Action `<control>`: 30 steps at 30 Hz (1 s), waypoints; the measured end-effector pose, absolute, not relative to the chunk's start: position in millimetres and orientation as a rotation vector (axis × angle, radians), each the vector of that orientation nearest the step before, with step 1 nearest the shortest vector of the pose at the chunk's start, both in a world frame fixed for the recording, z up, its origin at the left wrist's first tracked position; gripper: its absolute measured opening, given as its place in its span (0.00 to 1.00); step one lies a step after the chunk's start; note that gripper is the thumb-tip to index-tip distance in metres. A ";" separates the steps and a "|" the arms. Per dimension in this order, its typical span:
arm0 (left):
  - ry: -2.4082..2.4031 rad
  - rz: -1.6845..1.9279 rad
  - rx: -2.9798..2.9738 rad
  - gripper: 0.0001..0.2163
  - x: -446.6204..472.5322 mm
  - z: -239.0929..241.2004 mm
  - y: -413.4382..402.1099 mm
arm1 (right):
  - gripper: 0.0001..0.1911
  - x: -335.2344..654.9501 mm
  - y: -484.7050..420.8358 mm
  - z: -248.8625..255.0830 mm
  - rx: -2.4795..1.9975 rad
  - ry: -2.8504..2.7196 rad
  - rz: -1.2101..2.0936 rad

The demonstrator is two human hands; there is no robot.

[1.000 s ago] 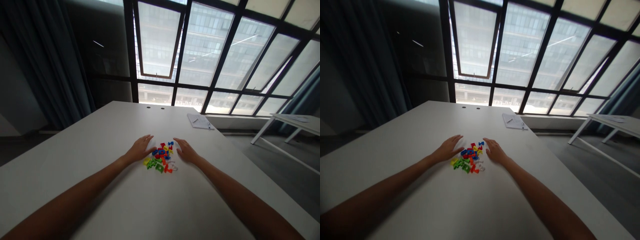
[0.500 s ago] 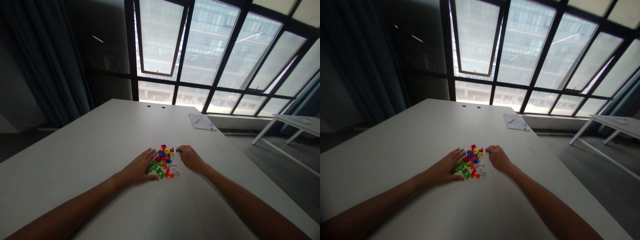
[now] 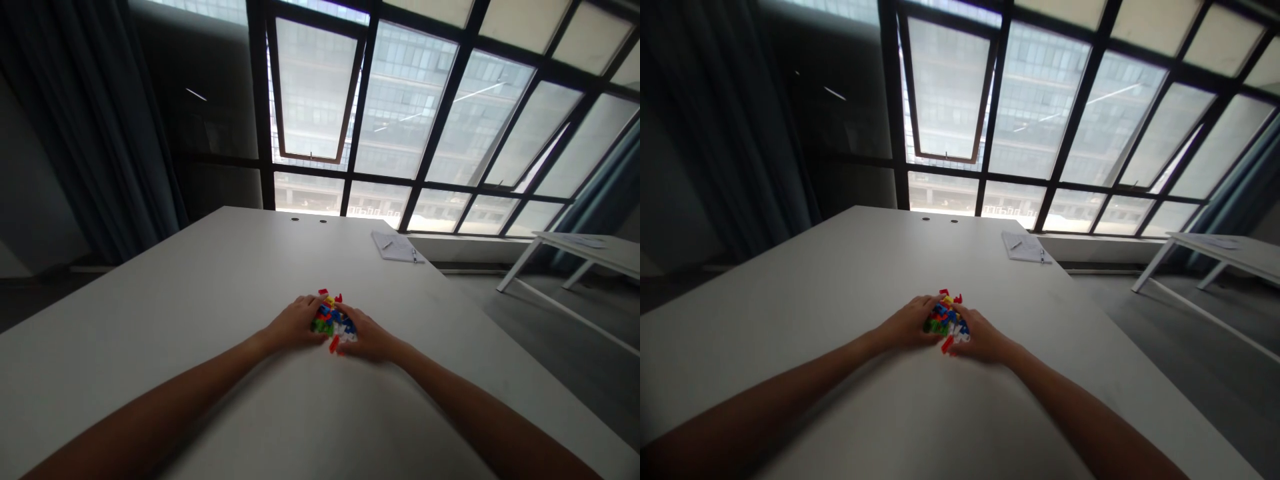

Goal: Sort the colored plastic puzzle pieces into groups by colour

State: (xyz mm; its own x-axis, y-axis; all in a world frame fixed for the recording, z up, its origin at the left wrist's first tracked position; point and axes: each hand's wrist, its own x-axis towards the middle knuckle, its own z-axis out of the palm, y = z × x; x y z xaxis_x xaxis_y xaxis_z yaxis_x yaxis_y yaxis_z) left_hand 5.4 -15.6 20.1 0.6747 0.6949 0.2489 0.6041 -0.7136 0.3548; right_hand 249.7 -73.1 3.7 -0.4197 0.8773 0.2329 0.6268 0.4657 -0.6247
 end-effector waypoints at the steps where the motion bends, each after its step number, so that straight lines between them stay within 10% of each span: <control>1: 1.025 0.554 2.651 0.39 5.7 19.8 -15.6 | 0.49 248.5 -72.1 1.5 -1.249 -2.154 0.613; 18: 0.880 0.825 2.519 0.15 -12.1 26.5 -1.7 | 0.26 237.8 -56.1 9.0 -1.081 -1.912 0.532; 25: 0.892 0.544 2.713 0.40 -52.8 12.8 -21.9 | 0.55 278.8 -83.8 22.7 -1.422 -2.364 0.572; 30: 0.965 0.486 2.698 0.49 -44.1 3.2 -27.9 | 0.44 263.3 -83.5 5.9 -1.374 -2.339 0.419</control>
State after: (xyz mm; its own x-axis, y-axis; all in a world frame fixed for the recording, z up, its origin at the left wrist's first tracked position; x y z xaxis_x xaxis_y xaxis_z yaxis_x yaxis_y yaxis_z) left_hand -44.1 -27.9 3.2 0.7274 0.6470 0.2286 0.5690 -0.7550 0.3259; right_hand 263.3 -83.5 5.9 -0.4405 0.8790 0.1826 0.7610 0.4735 -0.4434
